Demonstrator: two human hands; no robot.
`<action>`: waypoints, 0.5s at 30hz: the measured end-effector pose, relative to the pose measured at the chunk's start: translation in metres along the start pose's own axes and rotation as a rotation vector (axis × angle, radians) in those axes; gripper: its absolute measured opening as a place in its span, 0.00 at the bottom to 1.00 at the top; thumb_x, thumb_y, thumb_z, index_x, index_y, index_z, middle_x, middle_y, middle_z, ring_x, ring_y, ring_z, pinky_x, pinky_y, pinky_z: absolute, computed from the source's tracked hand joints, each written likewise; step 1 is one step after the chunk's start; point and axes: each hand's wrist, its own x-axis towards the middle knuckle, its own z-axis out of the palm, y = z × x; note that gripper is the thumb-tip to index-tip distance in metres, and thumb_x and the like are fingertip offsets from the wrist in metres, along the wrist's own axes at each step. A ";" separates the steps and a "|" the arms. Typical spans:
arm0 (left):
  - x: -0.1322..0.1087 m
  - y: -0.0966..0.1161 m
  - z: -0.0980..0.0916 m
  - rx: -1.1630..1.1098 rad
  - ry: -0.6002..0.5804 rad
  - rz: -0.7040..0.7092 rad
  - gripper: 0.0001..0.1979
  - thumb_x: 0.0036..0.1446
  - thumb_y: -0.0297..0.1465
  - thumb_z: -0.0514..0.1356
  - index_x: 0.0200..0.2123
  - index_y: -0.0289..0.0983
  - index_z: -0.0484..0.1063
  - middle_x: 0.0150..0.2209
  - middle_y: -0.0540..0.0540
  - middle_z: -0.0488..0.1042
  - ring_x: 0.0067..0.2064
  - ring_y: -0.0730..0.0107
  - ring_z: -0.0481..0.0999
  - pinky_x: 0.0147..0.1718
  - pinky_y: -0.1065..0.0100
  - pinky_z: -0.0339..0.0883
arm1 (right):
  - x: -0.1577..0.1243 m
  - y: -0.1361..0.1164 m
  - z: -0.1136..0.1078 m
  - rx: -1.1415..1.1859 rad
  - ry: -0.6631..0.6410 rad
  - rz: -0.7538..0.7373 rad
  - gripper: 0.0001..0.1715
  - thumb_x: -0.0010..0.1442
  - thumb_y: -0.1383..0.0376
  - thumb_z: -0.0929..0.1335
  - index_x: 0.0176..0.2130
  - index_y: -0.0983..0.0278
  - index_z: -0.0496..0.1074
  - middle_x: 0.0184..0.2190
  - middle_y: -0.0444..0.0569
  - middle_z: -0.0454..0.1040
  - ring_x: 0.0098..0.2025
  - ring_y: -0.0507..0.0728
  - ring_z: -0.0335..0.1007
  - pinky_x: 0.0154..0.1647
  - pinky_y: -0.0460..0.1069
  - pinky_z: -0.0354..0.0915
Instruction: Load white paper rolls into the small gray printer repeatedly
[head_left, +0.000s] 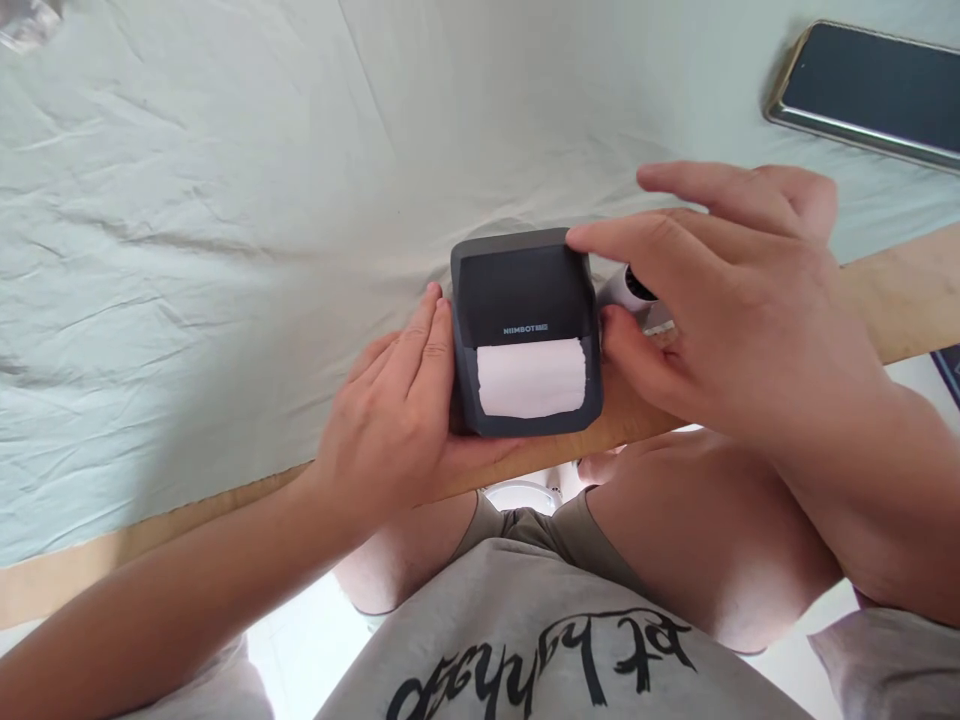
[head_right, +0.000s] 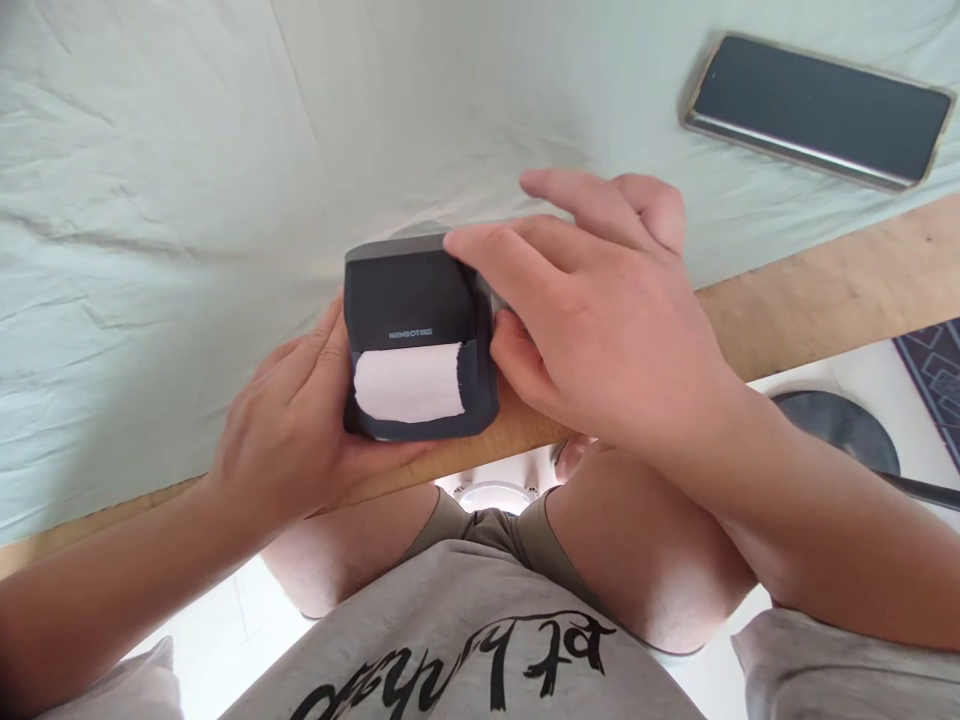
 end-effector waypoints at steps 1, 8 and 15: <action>0.000 0.000 -0.001 0.005 -0.005 -0.007 0.65 0.67 0.69 0.76 0.92 0.50 0.51 0.85 0.32 0.72 0.77 0.24 0.84 0.72 0.31 0.85 | 0.000 -0.001 0.000 -0.005 -0.007 0.025 0.27 0.80 0.62 0.65 0.73 0.56 0.76 0.49 0.51 0.89 0.82 0.73 0.77 0.75 0.75 0.80; 0.004 -0.005 -0.004 -0.038 -0.028 -0.003 0.64 0.64 0.69 0.77 0.92 0.55 0.55 0.84 0.35 0.74 0.76 0.25 0.85 0.72 0.31 0.85 | 0.007 -0.007 0.001 0.075 -0.049 0.084 0.18 0.78 0.67 0.62 0.55 0.60 0.79 0.42 0.51 0.87 0.83 0.72 0.77 0.81 0.75 0.76; 0.012 -0.003 -0.008 -0.117 -0.091 -0.093 0.57 0.65 0.73 0.73 0.85 0.50 0.68 0.81 0.35 0.77 0.77 0.23 0.83 0.75 0.30 0.80 | 0.001 -0.004 0.000 0.098 -0.049 0.113 0.23 0.80 0.60 0.61 0.62 0.60 0.80 0.49 0.52 0.88 0.83 0.75 0.75 0.80 0.79 0.73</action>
